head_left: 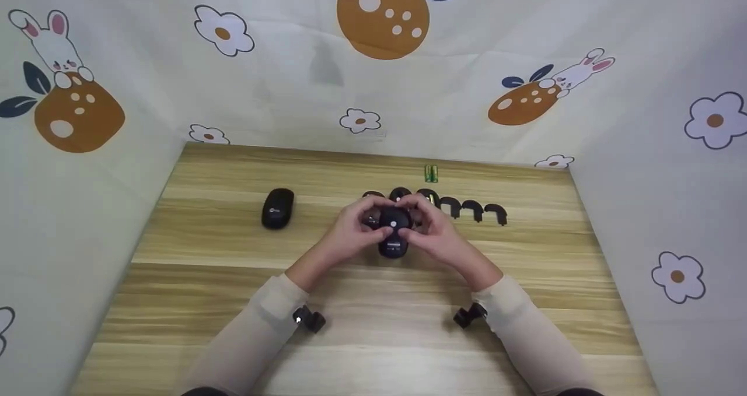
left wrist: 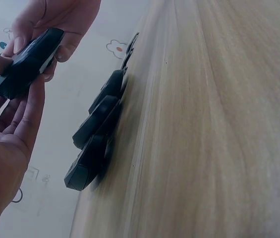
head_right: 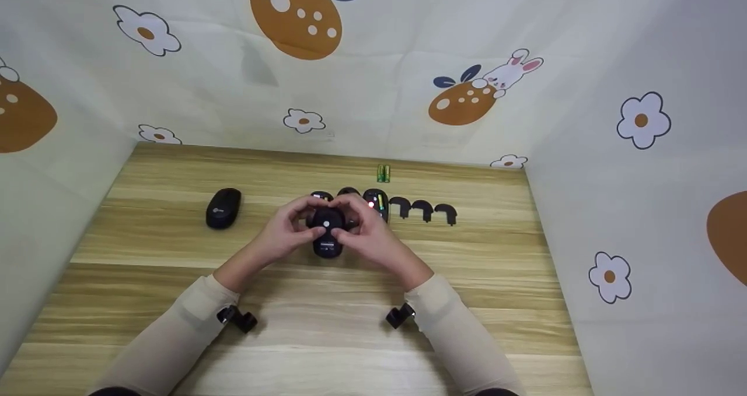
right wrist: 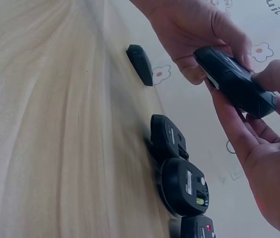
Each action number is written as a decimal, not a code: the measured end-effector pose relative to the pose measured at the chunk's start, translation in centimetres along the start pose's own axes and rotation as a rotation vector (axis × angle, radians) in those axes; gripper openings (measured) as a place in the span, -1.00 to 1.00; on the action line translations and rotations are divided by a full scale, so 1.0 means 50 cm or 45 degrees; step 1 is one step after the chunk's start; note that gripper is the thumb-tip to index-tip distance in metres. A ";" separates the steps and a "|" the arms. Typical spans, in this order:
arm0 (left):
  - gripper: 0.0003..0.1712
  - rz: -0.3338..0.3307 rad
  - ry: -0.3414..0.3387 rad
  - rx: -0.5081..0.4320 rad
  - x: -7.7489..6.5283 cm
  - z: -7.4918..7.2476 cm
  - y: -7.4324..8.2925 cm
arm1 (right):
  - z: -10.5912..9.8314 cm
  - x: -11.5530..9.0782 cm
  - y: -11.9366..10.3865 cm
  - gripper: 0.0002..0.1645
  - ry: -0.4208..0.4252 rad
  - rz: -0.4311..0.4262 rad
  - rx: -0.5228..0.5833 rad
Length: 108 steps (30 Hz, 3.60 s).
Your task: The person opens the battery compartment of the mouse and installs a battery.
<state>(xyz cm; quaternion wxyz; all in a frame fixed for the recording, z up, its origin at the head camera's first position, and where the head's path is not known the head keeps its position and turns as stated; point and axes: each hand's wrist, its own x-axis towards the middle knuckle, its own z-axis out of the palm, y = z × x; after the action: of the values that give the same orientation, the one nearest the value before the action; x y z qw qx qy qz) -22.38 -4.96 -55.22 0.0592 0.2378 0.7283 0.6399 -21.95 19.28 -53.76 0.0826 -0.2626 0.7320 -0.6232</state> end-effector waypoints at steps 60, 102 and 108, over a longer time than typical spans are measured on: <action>-0.43 -0.054 -0.058 0.071 -0.003 0.005 -0.001 | -0.062 -0.008 -0.007 -0.56 0.438 -0.108 -0.023; -0.41 -0.123 -0.028 0.076 -0.004 0.004 0.005 | -0.319 -0.137 0.079 -0.53 0.661 0.191 -0.236; -0.41 -0.126 -0.031 0.073 -0.005 0.003 0.005 | -0.338 -0.144 0.076 -0.53 0.667 0.260 -0.301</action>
<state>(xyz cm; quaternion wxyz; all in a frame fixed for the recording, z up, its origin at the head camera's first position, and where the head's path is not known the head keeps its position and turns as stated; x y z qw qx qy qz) -22.04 -4.92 -55.07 0.0927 0.2109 0.7564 0.6122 -24.48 37.81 -55.33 -0.0779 -0.0258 0.8185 -0.5686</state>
